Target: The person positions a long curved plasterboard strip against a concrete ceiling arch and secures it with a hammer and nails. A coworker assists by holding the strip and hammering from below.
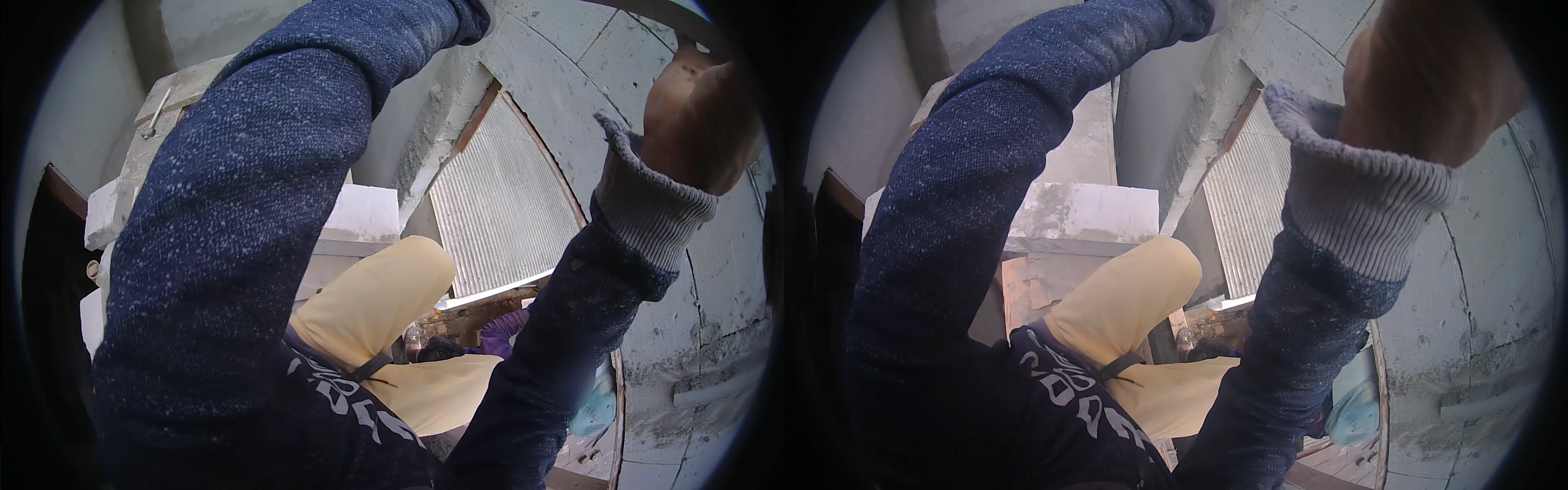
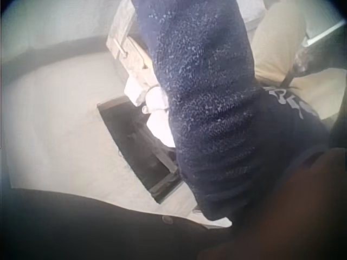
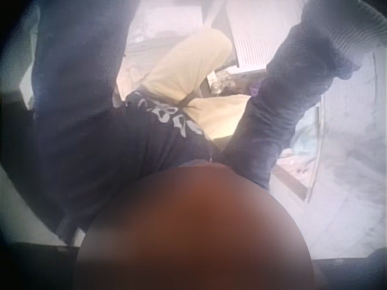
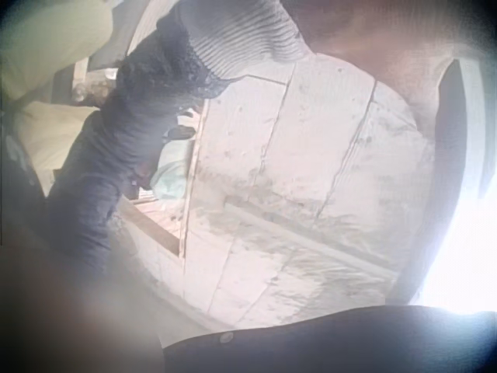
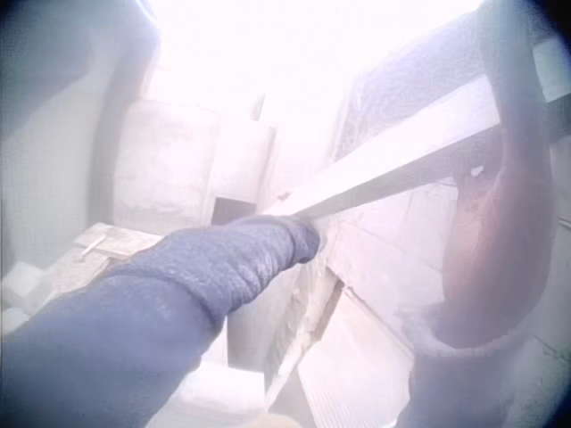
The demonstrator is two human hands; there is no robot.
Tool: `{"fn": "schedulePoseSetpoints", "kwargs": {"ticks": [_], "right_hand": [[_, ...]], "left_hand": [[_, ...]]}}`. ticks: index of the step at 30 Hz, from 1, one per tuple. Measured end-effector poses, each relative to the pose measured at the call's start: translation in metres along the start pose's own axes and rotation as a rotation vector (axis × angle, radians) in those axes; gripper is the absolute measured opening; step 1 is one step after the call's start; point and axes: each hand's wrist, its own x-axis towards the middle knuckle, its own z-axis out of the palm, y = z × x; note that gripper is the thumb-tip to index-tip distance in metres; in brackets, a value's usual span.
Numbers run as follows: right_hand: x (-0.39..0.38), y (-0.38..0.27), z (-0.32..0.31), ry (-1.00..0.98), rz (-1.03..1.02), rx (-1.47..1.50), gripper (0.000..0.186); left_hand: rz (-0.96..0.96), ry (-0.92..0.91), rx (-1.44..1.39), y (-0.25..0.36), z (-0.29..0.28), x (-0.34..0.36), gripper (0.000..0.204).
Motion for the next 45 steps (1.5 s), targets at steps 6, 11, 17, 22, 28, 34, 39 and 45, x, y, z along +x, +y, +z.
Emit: {"fn": "schedulePoseSetpoints", "kwargs": {"ticks": [6, 11, 17, 22, 28, 34, 39, 45], "right_hand": [[-0.077, -0.037, -0.026, 0.439, 0.650, 0.868, 0.042], [-0.122, -0.010, -0.068, 0.490, 0.884, 1.403, 0.065], [-0.177, 0.075, -0.163, 0.661, 1.103, 1.179, 0.046], [-0.240, 0.128, -0.226, 0.713, 1.170, 1.024, 0.034], [-0.372, 0.239, -0.349, -0.326, 0.756, -0.090, 0.045], [-0.363, 0.260, -0.410, -0.289, 1.003, 0.238, 0.070], [-0.308, 0.201, -0.359, 0.851, 1.554, 0.356, 0.075], [-0.372, 0.133, -0.248, 0.576, 1.609, 0.662, 0.067]], "left_hand": [[0.335, -0.090, 0.307, 0.080, 0.050, -0.066, 0.048], [0.814, -0.235, -0.410, 0.130, 0.013, -0.173, 0.023], [-1.165, -0.836, -2.172, 0.113, 0.185, -0.247, 0.064], [-1.585, -0.221, -2.972, 0.137, 0.239, -0.233, 0.090], [-1.478, -0.016, -2.779, 0.172, 0.224, -0.224, 0.055], [-1.213, -0.366, -2.971, 0.164, 0.081, -0.211, 0.043], [-1.068, -0.676, -3.047, 0.188, 0.011, -0.206, 0.041], [-0.956, -0.771, -3.106, 0.231, -0.025, -0.225, 0.040]]}}
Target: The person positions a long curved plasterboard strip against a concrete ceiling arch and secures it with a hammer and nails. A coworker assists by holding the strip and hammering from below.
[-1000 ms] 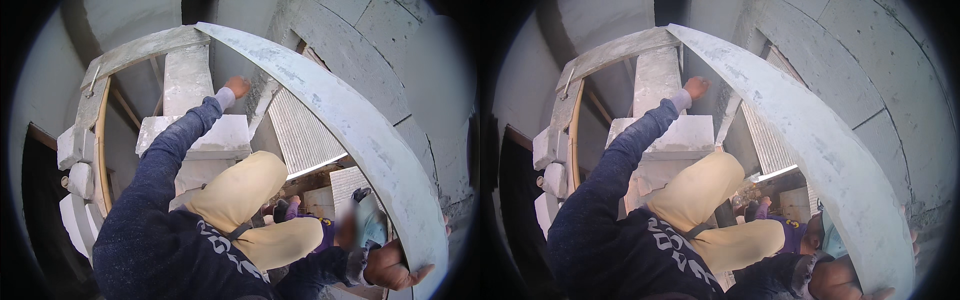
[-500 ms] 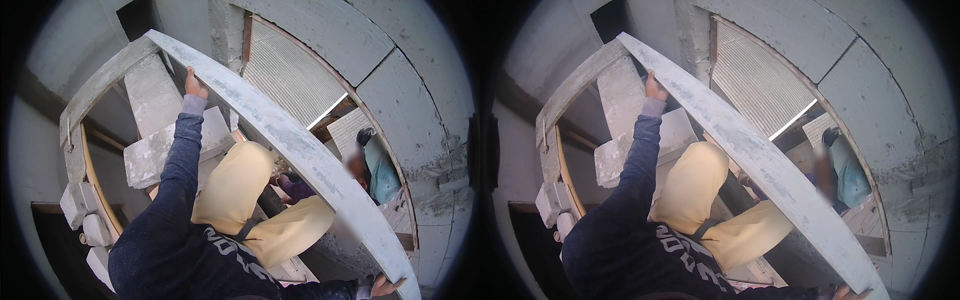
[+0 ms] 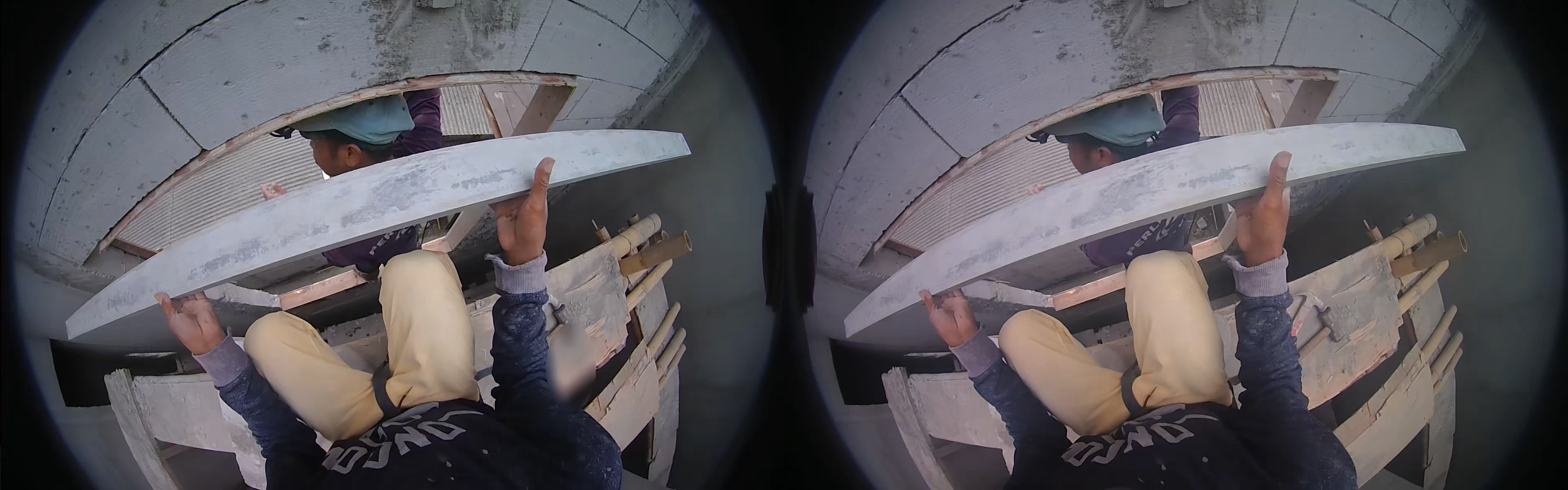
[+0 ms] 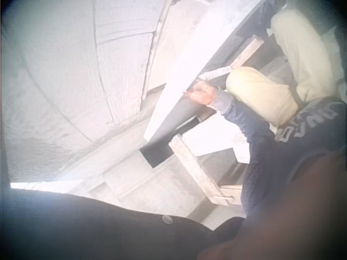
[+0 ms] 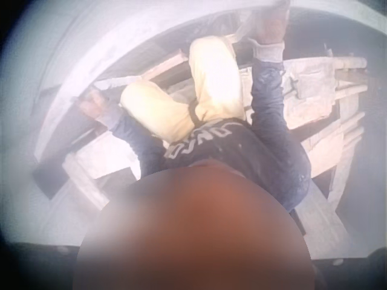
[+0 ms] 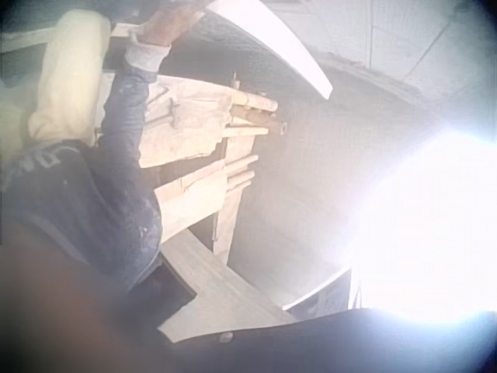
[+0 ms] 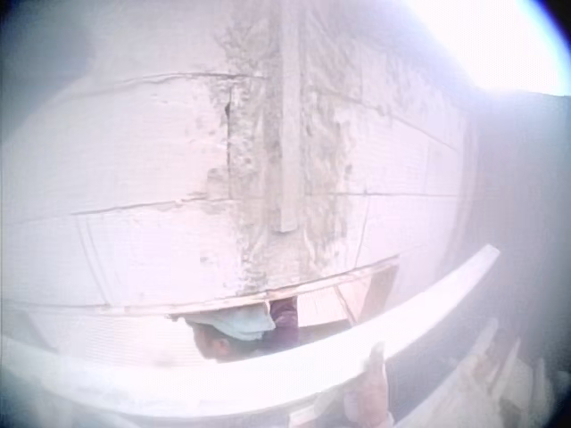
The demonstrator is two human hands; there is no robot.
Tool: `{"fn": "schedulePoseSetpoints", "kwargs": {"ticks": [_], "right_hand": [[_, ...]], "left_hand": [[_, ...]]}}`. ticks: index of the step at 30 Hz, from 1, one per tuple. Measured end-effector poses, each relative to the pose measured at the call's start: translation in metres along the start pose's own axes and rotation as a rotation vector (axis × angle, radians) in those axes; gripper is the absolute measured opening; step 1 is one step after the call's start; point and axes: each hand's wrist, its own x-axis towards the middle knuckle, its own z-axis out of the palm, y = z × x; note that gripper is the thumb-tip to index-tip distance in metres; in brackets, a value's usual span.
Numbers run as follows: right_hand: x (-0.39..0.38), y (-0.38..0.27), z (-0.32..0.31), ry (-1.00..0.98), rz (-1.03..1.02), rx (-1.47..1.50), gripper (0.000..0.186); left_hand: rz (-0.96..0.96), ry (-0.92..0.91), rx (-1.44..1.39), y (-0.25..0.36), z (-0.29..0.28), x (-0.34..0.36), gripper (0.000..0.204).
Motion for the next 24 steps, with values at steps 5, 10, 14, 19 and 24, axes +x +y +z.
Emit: {"fn": "schedulePoseSetpoints", "kwargs": {"ticks": [5, 10, 14, 19, 24], "right_hand": [[0.049, 0.007, -0.033, 0.112, 0.061, -0.026, 0.044], [0.098, 0.020, -0.035, 0.149, 0.095, -0.070, 0.047], [0.136, 0.028, -0.036, 0.145, 0.113, -0.015, 0.049], [0.178, 0.033, -0.054, 0.207, 0.096, -0.013, 0.059], [0.203, 0.028, -0.067, 0.264, 0.062, -0.039, 0.064]], "left_hand": [[-0.194, -0.015, -0.029, -0.039, 0.038, -0.008, 0.039], [-0.383, -0.047, 0.030, -0.066, 0.040, 0.014, 0.050], [-0.383, -0.156, 0.073, -0.081, 0.040, 0.032, 0.051], [-0.421, -0.198, 0.091, -0.094, 0.071, 0.028, 0.048], [-0.421, -0.263, 0.174, -0.101, 0.095, 0.016, 0.044]]}}
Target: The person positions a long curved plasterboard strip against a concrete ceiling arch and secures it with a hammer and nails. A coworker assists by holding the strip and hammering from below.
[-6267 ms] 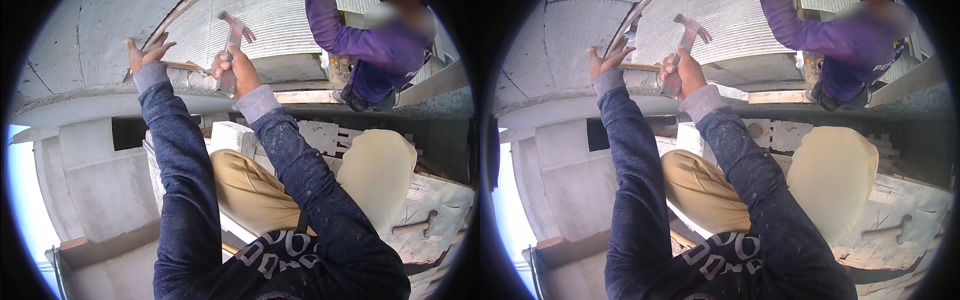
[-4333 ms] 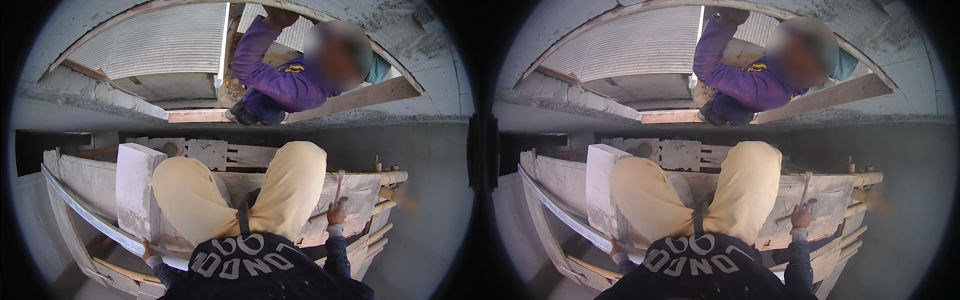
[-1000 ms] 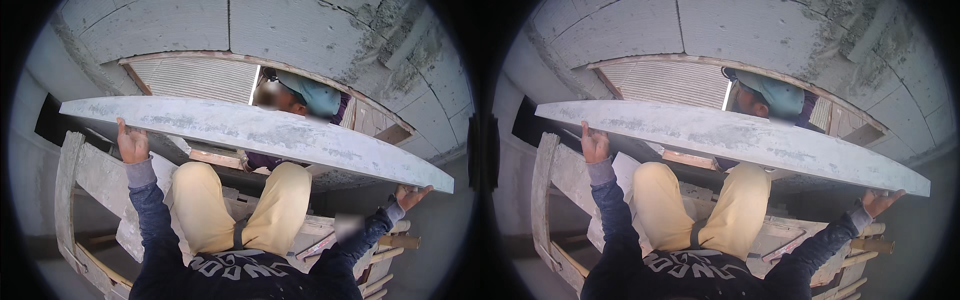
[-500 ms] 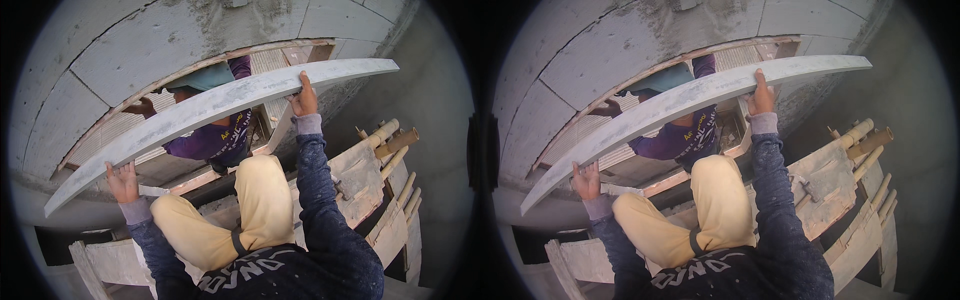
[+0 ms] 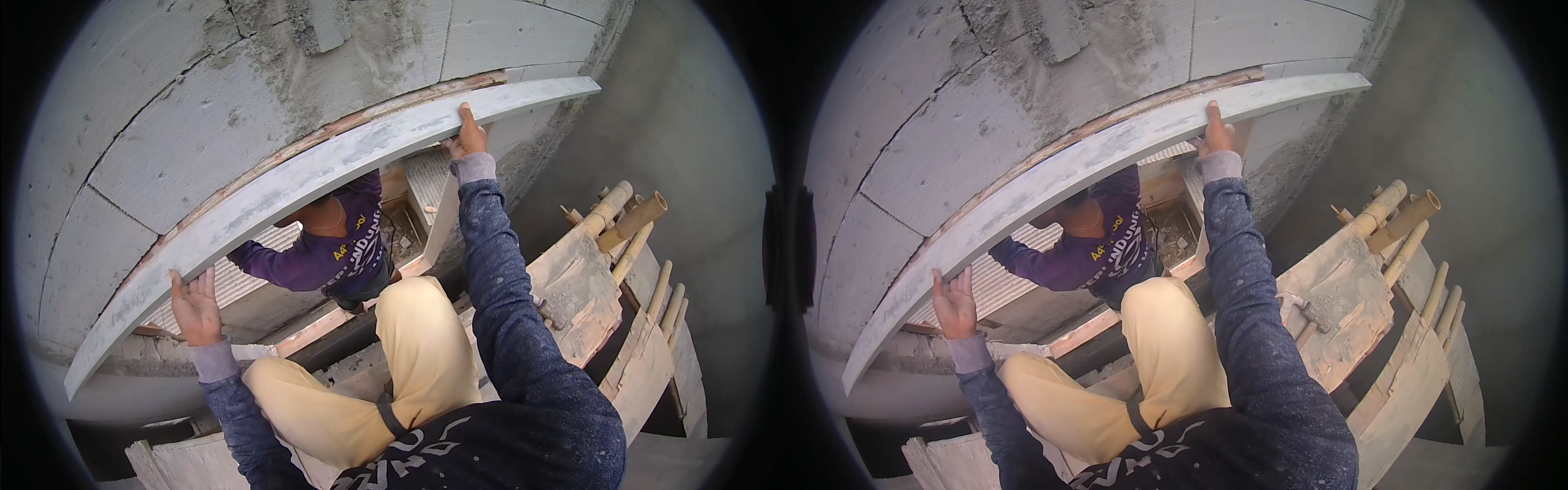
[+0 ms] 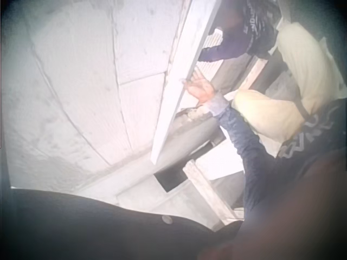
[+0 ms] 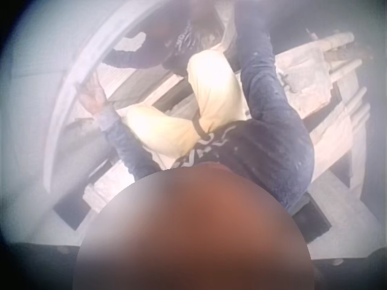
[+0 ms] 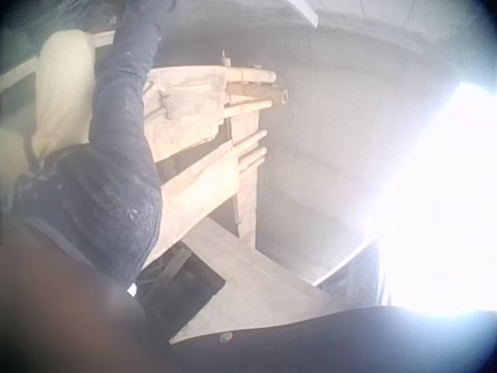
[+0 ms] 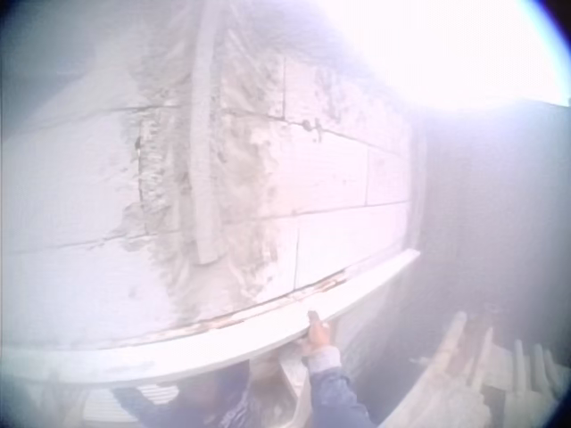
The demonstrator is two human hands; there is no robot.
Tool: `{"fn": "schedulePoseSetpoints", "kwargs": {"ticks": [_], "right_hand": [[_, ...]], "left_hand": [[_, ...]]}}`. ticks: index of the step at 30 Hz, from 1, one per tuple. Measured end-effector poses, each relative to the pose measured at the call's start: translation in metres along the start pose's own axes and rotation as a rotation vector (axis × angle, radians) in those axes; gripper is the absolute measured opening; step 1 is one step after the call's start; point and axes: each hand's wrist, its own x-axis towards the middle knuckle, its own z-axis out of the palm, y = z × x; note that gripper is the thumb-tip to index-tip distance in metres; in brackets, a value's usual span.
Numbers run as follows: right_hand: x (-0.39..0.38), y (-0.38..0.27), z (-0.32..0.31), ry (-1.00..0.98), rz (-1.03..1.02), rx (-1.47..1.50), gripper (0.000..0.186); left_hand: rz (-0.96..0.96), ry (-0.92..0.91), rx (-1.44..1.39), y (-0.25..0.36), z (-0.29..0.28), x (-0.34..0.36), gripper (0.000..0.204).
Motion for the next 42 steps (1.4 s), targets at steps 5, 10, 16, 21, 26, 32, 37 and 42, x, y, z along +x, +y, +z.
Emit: {"fn": "schedulePoseSetpoints", "kwargs": {"ticks": [5, 10, 16, 21, 26, 32, 37, 42], "right_hand": [[0.017, -0.016, -0.007, 0.096, -0.040, 0.006, 0.071], [0.015, -0.010, -0.020, 0.072, -0.052, 0.029, 0.084], [-0.006, -0.004, -0.007, 0.032, -0.075, 0.029, 0.071], [-0.012, -0.001, 0.018, 0.138, -0.069, -0.023, 0.066], [0.043, 0.001, -0.012, 0.090, -0.040, -0.085, 0.068], [0.015, -0.006, 0.010, 0.071, -0.042, -0.081, 0.048], [0.002, -0.007, 0.017, 0.075, -0.027, -0.151, 0.047], [0.038, -0.006, -0.012, 0.055, -0.015, -0.180, 0.042]], "left_hand": [[-0.013, -0.042, 0.083, -0.018, 0.022, -0.011, 0.044], [-0.150, -0.150, 0.113, -0.043, 0.047, -0.017, 0.048], [-0.194, -0.173, 0.161, -0.058, 0.058, -0.016, 0.051], [-0.168, -0.207, 0.204, -0.047, 0.051, -0.016, 0.054], [-0.275, -0.296, 0.224, -0.038, 0.050, -0.016, 0.063], [-0.047, -0.046, 0.103, 0.008, 0.008, -0.008, 0.080], [0.174, 0.032, -0.210, 0.037, -0.031, 0.026, 0.056], [0.255, 0.126, -0.222, 0.032, -0.024, 0.025, 0.039]]}}
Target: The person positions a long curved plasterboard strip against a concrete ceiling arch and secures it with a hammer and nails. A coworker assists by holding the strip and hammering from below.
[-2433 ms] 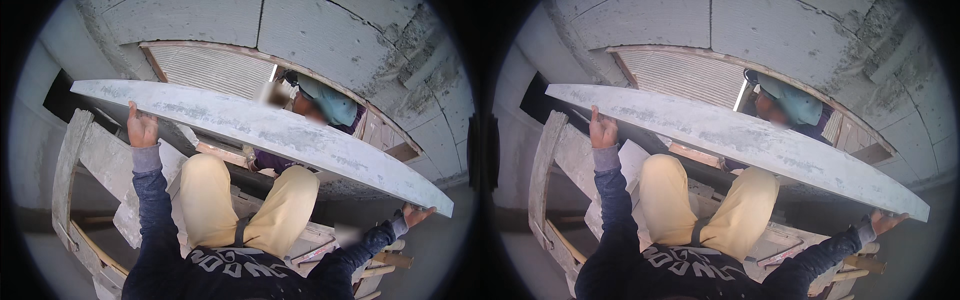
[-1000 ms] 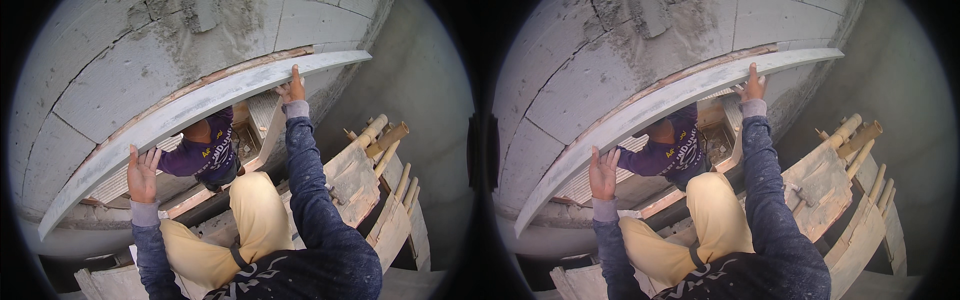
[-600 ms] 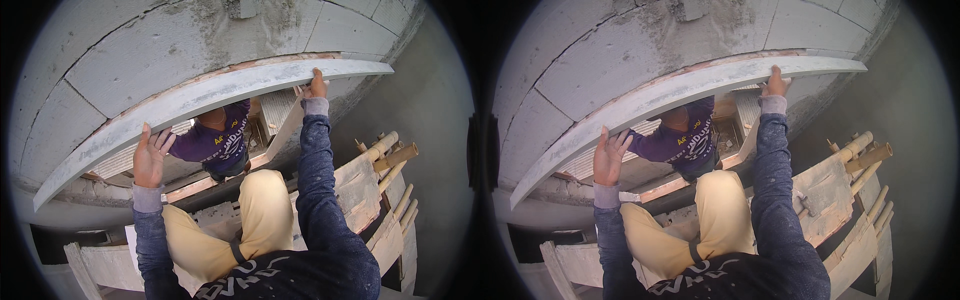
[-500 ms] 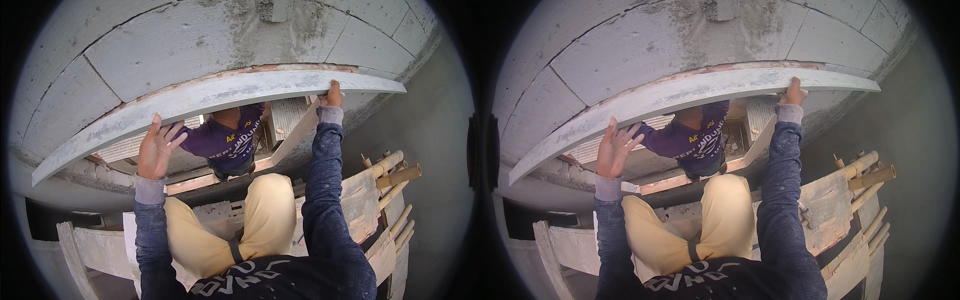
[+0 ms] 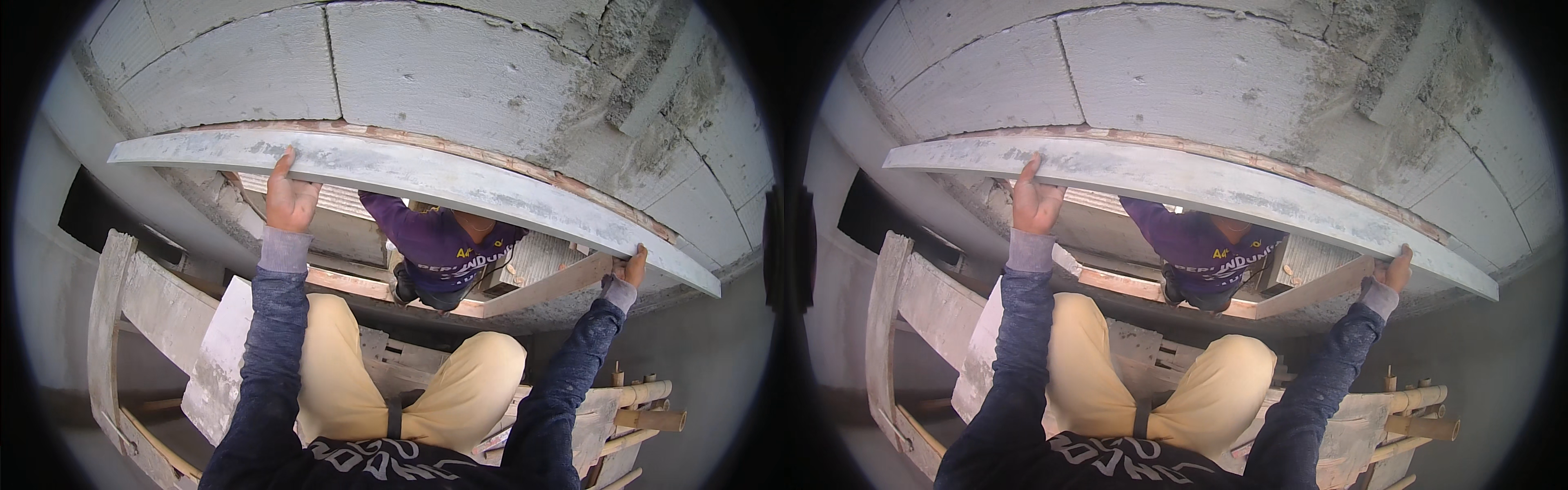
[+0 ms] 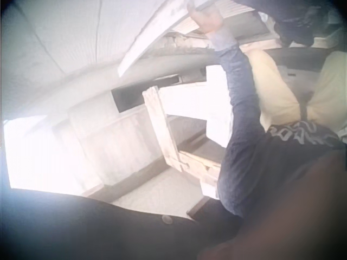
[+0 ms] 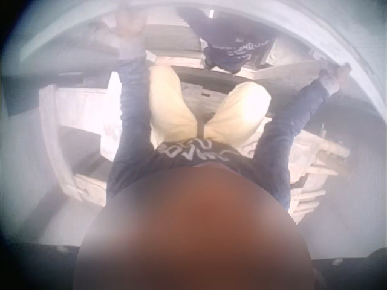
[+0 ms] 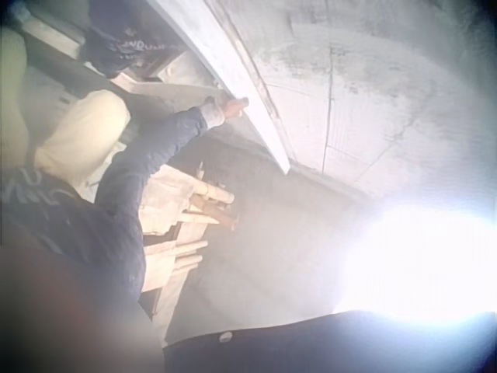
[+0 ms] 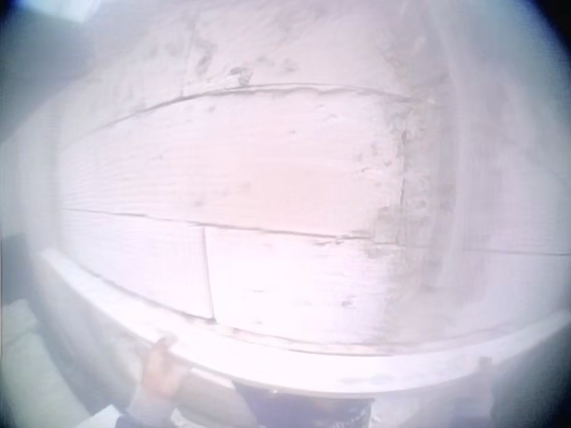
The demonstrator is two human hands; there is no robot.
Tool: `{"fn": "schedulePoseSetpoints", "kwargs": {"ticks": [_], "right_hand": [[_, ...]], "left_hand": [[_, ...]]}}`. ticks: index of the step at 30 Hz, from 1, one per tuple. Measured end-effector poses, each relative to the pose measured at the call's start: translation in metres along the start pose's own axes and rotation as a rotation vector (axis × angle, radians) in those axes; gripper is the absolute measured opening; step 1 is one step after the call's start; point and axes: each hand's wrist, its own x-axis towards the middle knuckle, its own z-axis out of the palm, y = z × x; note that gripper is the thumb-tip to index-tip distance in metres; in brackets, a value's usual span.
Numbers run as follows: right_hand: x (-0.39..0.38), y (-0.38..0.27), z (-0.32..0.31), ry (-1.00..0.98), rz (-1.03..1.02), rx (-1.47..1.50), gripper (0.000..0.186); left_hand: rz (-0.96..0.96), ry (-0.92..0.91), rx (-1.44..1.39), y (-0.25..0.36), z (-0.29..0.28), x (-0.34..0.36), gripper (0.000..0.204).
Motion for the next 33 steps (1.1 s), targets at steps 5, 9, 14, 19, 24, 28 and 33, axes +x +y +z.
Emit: {"fn": "schedulePoseSetpoints", "kwargs": {"ticks": [5, 9, 14, 19, 24, 28, 33], "right_hand": [[0.011, -0.005, -0.005, -0.001, 0.020, -0.078, 0.045], [0.006, -0.004, -0.005, -0.012, 0.039, -0.032, 0.043], [-0.003, -0.007, -0.007, 0.071, 0.031, -0.050, 0.039], [0.018, -0.006, -0.026, 0.016, 0.096, -0.046, 0.039], [0.000, -0.007, -0.012, 0.088, 0.009, -0.131, 0.041], [-0.009, -0.004, 0.000, 0.130, 0.040, -0.127, 0.042], [0.030, 0.007, -0.045, 0.006, -0.142, -0.187, 0.044]], "left_hand": [[-0.001, -0.007, -0.054, 0.000, 0.000, 0.007, 0.034], [0.000, 0.045, -0.116, 0.001, 0.000, 0.010, 0.033], [-0.005, 0.125, -0.060, 0.002, 0.001, 0.010, 0.030], [0.016, 0.132, -0.063, 0.001, -0.001, 0.009, 0.028], [0.057, 0.138, -0.069, -0.004, 0.003, 0.010, 0.028], [0.064, 0.160, -0.065, -0.004, 0.001, 0.009, 0.027], [0.078, 0.139, -0.051, -0.008, 0.005, 0.008, 0.025]]}}
